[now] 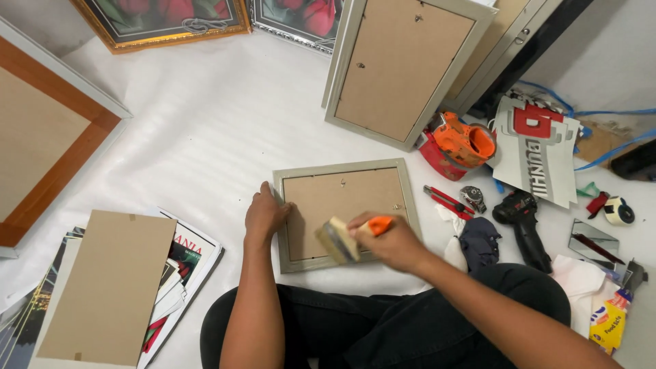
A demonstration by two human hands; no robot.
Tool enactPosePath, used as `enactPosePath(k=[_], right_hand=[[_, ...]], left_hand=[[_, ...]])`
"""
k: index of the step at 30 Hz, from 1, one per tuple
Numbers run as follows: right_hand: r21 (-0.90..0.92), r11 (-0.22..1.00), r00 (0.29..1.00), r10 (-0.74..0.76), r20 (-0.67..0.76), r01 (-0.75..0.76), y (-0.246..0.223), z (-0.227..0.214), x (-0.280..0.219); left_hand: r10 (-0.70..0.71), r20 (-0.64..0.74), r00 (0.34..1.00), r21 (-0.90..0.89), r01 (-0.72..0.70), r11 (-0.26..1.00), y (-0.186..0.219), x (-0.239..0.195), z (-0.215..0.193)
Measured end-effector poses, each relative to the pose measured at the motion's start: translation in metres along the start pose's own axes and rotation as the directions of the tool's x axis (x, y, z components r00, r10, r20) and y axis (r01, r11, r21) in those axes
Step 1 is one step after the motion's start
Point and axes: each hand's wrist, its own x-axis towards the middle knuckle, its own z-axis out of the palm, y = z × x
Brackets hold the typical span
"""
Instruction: The person sits on the floor and works on a picture frame: they press the backing board into the frame, wipe the frame edges with a cloth, and brush along the frame edges with a wide brush. Finished frames are stacked nearby as they handle them one at a time.
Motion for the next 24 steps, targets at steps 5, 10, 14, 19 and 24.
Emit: enactPosePath(k=[5, 10, 14, 19, 24], right_hand=[[-0.066, 0.997, 0.996, 0.037, 0.078, -0.032, 0.047, -0.02, 0.013], [-0.32, 0.934, 0.982, 0.113, -0.153, -0.158, 0.047, -0.106, 0.036], [-0.521, 0.822, 0.951, 0.075, -0.3, -0.23, 0.063, -0.155, 0.054], [-0.616, 0.714, 0.936, 0.17, -0.309, -0.333, 0.057, -0.157, 0.073], [-0.515, 0.842, 0.906, -0.081, -0.416, -0.161, 0.067, -0.139, 0.093]], left_hand=[[0.0, 0.008, 1.0, 0.0, 0.0, 1.0, 0.0, -0.004, 0.0], [-0.008, -0.008, 1.0, -0.017, 0.008, 1.0, 0.008, -0.01, -0.006], [-0.007, -0.085, 0.996, -0.105, -0.002, 0.994, 0.032, -0.03, -0.026], [-0.017, -0.098, 0.995, -0.12, 0.005, 0.993, 0.024, -0.024, -0.022], [0.001, -0.14, 0.99, -0.193, -0.028, 0.981, 0.041, -0.037, -0.034]])
